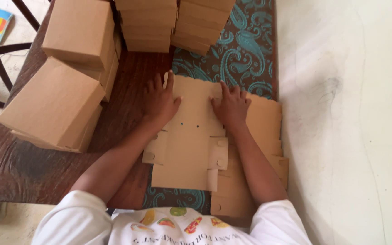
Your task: Assembling cardboard boxes from flat templates by folding along creases and tucking in tabs.
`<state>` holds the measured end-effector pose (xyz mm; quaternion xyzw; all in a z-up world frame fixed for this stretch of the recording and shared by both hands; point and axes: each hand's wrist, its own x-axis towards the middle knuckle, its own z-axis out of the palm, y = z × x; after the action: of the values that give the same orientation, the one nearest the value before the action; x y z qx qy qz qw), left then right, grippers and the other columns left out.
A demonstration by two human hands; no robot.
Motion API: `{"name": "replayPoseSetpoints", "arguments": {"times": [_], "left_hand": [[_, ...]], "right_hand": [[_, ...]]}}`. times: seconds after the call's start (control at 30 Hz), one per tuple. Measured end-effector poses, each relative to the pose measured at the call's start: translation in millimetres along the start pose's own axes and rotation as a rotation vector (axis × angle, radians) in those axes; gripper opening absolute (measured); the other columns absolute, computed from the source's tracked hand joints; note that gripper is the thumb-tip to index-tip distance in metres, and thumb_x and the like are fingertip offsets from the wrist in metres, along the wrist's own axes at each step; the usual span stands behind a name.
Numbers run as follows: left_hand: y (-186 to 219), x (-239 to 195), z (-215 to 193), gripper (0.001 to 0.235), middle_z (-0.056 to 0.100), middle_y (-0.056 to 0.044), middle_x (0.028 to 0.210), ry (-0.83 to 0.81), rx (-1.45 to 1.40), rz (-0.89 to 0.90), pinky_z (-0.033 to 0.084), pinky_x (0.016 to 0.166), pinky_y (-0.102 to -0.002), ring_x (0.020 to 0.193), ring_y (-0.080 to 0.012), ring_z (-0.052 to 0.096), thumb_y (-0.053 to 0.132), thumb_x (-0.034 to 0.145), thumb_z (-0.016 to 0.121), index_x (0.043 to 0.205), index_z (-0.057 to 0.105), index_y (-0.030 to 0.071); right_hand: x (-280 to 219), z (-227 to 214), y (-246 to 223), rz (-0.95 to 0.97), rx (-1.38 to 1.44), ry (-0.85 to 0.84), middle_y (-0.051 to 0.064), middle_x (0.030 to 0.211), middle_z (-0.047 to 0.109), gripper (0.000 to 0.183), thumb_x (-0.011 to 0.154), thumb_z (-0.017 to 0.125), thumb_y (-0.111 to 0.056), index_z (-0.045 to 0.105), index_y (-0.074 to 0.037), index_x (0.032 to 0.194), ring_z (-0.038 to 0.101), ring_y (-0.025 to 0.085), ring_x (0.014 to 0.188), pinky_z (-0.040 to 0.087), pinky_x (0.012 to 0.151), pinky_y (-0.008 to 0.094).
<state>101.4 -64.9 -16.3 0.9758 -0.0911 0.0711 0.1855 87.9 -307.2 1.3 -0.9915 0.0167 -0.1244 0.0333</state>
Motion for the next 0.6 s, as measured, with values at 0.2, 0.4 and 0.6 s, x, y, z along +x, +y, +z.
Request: {"name": "replayPoseSetpoints", "arguments": {"times": [0.2, 0.4, 0.6], "left_hand": [[-10.0, -37.1, -35.1, 0.077, 0.053, -0.029, 0.136, -0.072, -0.363, 0.08, 0.05, 0.097, -0.052, 0.128, -0.0461, 0.055, 0.024, 0.096, 0.066, 0.161, 0.031, 0.004], [-13.0, -56.3, -35.5, 0.067, 0.047, -0.026, 0.151, -0.035, -0.723, 0.223, 0.04, 0.114, -0.055, 0.141, -0.0443, 0.046, 0.024, 0.1, 0.066, 0.157, 0.038, 0.002], [-6.8, -56.4, -15.2, 0.073, 0.032, -0.027, 0.163, -0.373, -0.14, 0.529, 0.012, 0.127, -0.055, 0.155, -0.0417, 0.023, 0.052, 0.103, 0.048, 0.159, 0.035, 0.007]], "right_hand": [[-17.9, -35.1, -2.1, 0.036, 0.321, -0.242, 0.014, 0.113, 0.066, 0.067, 0.095, 0.067, -0.037, 0.045, -0.015, 0.154, 0.066, 0.037, 0.108, 0.045, 0.093, 0.056], [-37.0, -43.3, -10.0, 0.031, 0.81, -0.122, 0.023, 0.127, 0.069, 0.063, 0.094, 0.069, -0.019, 0.045, -0.005, 0.151, 0.07, 0.038, 0.115, 0.055, 0.094, 0.044], [-56.8, -45.8, -26.5, -0.404, 0.36, -0.519, 0.024, 0.162, 0.037, 0.077, 0.104, 0.045, -0.053, 0.032, -0.001, 0.159, 0.031, 0.041, 0.152, 0.017, 0.126, 0.055]]}}
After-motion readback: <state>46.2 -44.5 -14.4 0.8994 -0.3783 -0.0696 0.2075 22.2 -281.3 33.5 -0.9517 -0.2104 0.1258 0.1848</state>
